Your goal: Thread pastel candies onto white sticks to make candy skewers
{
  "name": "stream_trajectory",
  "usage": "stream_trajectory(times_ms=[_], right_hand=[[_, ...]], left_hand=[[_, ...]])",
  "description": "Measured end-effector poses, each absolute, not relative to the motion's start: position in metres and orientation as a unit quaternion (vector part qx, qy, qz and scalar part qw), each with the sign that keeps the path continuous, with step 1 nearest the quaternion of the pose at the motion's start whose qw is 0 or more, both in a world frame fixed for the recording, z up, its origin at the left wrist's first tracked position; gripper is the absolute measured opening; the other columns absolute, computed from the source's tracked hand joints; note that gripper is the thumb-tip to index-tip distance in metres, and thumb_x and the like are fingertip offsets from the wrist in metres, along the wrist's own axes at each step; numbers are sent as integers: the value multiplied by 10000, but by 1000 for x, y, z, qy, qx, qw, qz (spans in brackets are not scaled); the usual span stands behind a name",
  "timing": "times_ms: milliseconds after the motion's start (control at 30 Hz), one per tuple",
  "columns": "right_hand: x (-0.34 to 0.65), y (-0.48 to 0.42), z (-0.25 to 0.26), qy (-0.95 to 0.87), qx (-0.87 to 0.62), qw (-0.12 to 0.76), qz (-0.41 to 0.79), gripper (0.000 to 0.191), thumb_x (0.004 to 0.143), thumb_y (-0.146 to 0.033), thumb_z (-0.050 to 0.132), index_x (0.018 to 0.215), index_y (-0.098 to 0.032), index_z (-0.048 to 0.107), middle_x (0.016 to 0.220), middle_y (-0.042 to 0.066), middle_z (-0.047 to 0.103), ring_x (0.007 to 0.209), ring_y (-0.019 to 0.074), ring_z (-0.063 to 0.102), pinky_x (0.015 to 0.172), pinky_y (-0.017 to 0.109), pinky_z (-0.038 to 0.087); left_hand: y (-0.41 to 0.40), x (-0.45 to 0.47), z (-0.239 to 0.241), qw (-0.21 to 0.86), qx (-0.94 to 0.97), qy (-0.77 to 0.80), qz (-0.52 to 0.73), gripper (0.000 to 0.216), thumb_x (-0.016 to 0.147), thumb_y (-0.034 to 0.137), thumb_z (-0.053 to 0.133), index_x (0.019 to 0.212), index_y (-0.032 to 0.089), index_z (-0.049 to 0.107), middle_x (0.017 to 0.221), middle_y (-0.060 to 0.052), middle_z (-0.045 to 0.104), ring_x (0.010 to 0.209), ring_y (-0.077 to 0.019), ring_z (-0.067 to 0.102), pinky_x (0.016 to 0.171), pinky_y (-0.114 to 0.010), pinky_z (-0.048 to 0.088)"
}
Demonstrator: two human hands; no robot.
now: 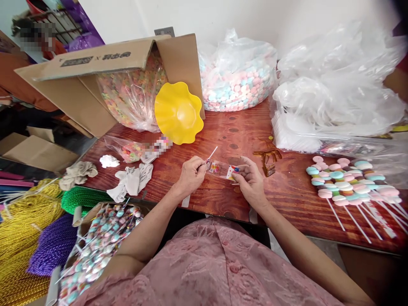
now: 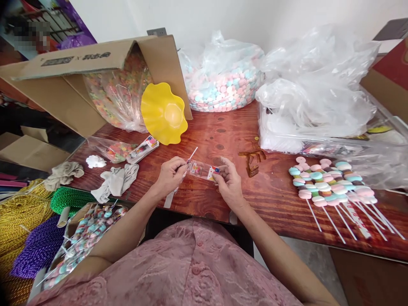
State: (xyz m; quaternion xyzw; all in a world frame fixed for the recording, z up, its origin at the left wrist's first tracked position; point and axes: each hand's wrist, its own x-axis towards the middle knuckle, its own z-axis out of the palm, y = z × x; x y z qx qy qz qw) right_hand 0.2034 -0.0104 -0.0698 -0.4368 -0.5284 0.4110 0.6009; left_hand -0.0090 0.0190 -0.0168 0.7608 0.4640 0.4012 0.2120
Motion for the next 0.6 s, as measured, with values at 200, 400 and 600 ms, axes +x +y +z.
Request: stream_trajectory(times_ms=[200,400,600], right_hand=[[203,-9,-70,-521,-446,594,421,507,805,-291,682,1265,-279,471,874,-10,609,753,129,596,599,255,487],[204,-9,-72,-513,-455,585,434,510,806,-304,686,1269,-285,473,878,-6,612,745,135,600,580,258,495],[203,-9,-71,-510,-464,583,431,513,808,-315,689,1268,-283,464,880,-12,615,741,131,622,606,262,522]], left_hand=[[20,-9,-17,210,760,471,395,228,887,170,512,675,172,597,710,-12,589,661,-117,531,650,-251,415],[21,-10,-22,225,757,470,395,250,884,158,493,649,172,578,696,-11,575,656,-117,522,650,-255,412],[20,-10,-24,234,749,471,402,249,880,150,499,643,172,574,683,-7,566,651,-115,517,640,-254,405]])
